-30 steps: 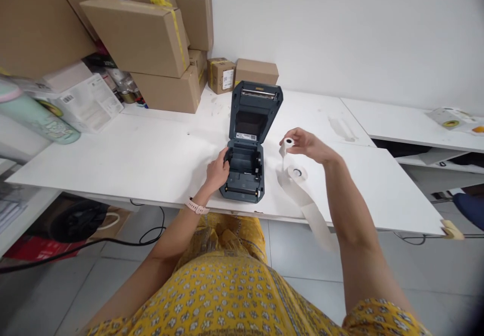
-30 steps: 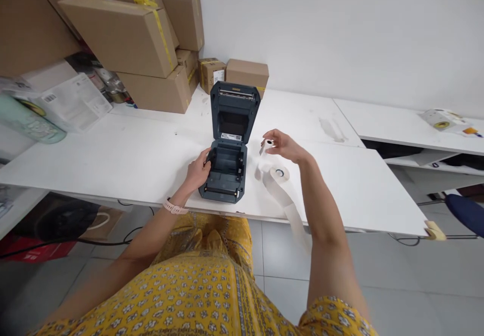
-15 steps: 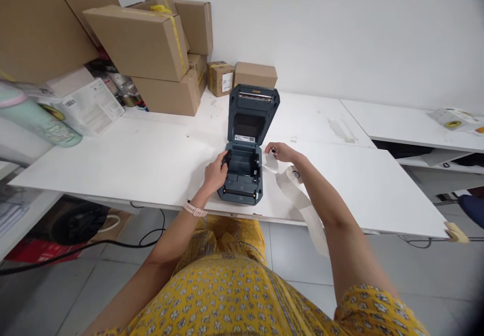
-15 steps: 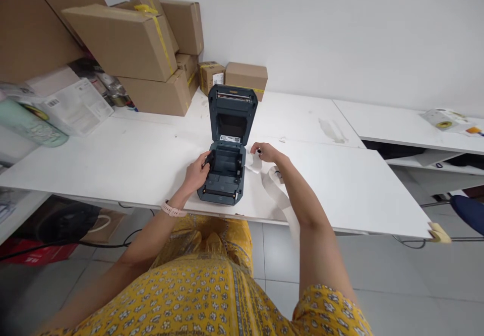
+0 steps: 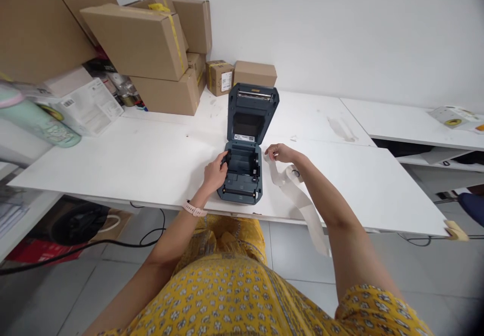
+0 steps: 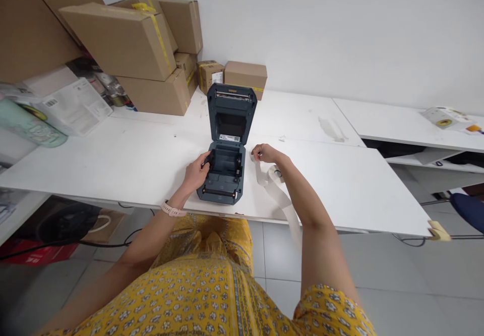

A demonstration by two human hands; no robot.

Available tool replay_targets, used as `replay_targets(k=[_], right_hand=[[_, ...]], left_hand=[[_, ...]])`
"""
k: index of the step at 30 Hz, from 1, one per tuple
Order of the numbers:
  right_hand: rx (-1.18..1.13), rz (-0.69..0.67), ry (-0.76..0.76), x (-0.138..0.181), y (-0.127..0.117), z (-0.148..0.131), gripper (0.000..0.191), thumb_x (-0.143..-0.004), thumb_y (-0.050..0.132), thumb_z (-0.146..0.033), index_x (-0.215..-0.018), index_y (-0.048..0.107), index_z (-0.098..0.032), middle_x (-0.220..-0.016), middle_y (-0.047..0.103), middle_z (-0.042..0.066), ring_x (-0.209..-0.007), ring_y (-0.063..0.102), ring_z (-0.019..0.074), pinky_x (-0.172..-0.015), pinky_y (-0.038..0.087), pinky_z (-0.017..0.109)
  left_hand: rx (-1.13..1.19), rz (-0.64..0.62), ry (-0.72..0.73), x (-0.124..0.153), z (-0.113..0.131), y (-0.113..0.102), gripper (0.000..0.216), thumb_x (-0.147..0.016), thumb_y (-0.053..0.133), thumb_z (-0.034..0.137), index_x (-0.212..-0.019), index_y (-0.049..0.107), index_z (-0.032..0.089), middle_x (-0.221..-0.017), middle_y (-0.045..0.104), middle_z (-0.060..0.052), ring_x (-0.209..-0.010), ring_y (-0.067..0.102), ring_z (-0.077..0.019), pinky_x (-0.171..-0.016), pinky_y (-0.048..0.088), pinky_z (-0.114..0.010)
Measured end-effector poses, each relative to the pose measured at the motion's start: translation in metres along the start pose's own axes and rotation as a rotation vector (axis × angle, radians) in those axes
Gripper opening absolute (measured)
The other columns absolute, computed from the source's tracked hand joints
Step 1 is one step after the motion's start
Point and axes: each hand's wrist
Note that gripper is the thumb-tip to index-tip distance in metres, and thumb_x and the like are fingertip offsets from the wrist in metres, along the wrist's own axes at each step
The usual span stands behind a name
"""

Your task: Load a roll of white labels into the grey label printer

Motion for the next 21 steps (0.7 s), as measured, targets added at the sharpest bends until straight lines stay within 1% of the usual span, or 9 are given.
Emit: replay_targets(k=[1, 3, 6, 8, 10, 13, 15, 18, 21], right_hand=[[-0.012, -0.011, -0.01, 0.003, -0.002, -0.003, 0.015, -0.058, 0.059, -0.01, -0.063, 0.068, -0.019, -0.109, 0.075, 0.009, -0.114, 0.066, 0.0271, -0.091, 0.054, 0.036], [-0.072, -0.024, -0.022, 0.015, -0.01, -0.006, 0.029, -0.063, 0.06, -0.014, -0.087, 0.075, -0.02, -0.126, 0.071, 0.008, -0.127, 0.06, 0.0274, -0.1, 0.051, 0.04], [-0.248, 0.052, 0.057, 0.05, -0.028, 0.001, 0.054, -0.067, 0.059, -0.017, -0.12, 0.069, -0.024, -0.145, 0.06, 0.009, -0.138, 0.053, 0.0293, -0.111, 0.043, 0.05], [-0.342, 0.143, 0.147, 0.082, -0.037, 0.014, 0.062, -0.067, 0.06, -0.017, -0.128, 0.064, -0.027, -0.149, 0.056, 0.01, -0.142, 0.049, 0.031, -0.116, 0.037, 0.055], [-0.388, 0.155, 0.203, 0.114, -0.039, 0.029, 0.067, -0.068, 0.063, -0.018, -0.134, 0.06, -0.03, -0.155, 0.05, 0.009, -0.146, 0.044, 0.0313, -0.118, 0.034, 0.055], [-0.43, 0.048, 0.223, 0.149, -0.022, 0.045, 0.078, -0.071, 0.073, -0.025, -0.145, 0.049, -0.036, -0.163, 0.038, 0.005, -0.151, 0.036, 0.0313, -0.119, 0.035, 0.053], [-0.414, 0.042, 0.201, 0.157, -0.001, 0.048, 0.088, -0.07, 0.078, -0.03, -0.15, 0.043, -0.035, -0.165, 0.035, 0.005, -0.153, 0.032, 0.0317, -0.122, 0.033, 0.051], [-0.388, 0.162, 0.133, 0.151, 0.033, 0.046, 0.095, -0.068, 0.082, -0.037, -0.152, 0.041, -0.027, -0.162, 0.041, 0.009, -0.15, 0.035, 0.035, -0.123, 0.03, 0.051], [-0.355, 0.303, 0.099, 0.14, 0.058, 0.04, 0.09, -0.07, 0.08, -0.04, -0.15, 0.043, -0.021, -0.15, 0.055, 0.014, -0.139, 0.051, 0.0365, -0.116, 0.041, 0.053]], left_hand=[[-0.003, 0.004, 0.005, 0.0, -0.001, 0.0, 0.052, -0.094, 0.042, 0.02, -0.145, 0.051, 0.023, -0.119, 0.074, -0.007, -0.104, 0.069, -0.026, -0.098, 0.051, -0.041], [-0.008, 0.012, 0.018, 0.0, -0.002, 0.001, 0.052, -0.094, 0.042, 0.021, -0.145, 0.051, 0.022, -0.118, 0.074, -0.008, -0.105, 0.069, -0.0266, -0.097, 0.051, -0.042], [-0.013, 0.01, 0.029, 0.0, -0.003, 0.002, 0.055, -0.094, 0.04, 0.02, -0.148, 0.047, 0.022, -0.112, 0.074, -0.008, -0.099, 0.069, -0.0264, -0.096, 0.051, -0.043], [-0.011, 0.002, 0.031, -0.001, -0.003, 0.002, 0.057, -0.094, 0.039, 0.02, -0.151, 0.043, 0.022, -0.111, 0.074, -0.008, -0.098, 0.07, -0.0266, -0.095, 0.051, -0.044], [-0.019, 0.0, 0.024, -0.001, -0.002, 0.001, 0.059, -0.094, 0.038, 0.02, -0.153, 0.039, 0.022, -0.111, 0.073, -0.009, -0.1, 0.069, -0.0281, -0.095, 0.051, -0.045], [-0.046, -0.008, 0.005, -0.002, 0.001, 0.001, 0.061, -0.093, 0.038, 0.019, -0.154, 0.037, 0.022, -0.108, 0.074, -0.01, -0.101, 0.069, -0.03, -0.096, 0.05, -0.047], [-0.058, -0.018, -0.002, -0.002, 0.002, 0.0, 0.062, -0.093, 0.037, 0.018, -0.154, 0.036, 0.021, -0.106, 0.074, -0.009, -0.099, 0.07, -0.0297, -0.096, 0.05, -0.047], [-0.064, -0.028, 0.0, -0.003, 0.003, 0.0, 0.062, -0.093, 0.036, 0.018, -0.155, 0.034, 0.021, -0.106, 0.074, -0.009, -0.098, 0.07, -0.0291, -0.096, 0.05, -0.048], [-0.064, -0.029, 0.012, -0.002, 0.001, 0.001, 0.062, -0.094, 0.036, 0.019, -0.155, 0.033, 0.021, -0.11, 0.074, -0.01, -0.101, 0.07, -0.03, -0.097, 0.05, -0.05]])
Point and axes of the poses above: each hand's wrist, its own x-axis away from the middle knuckle, its own y-axis out of the palm, z = x × y
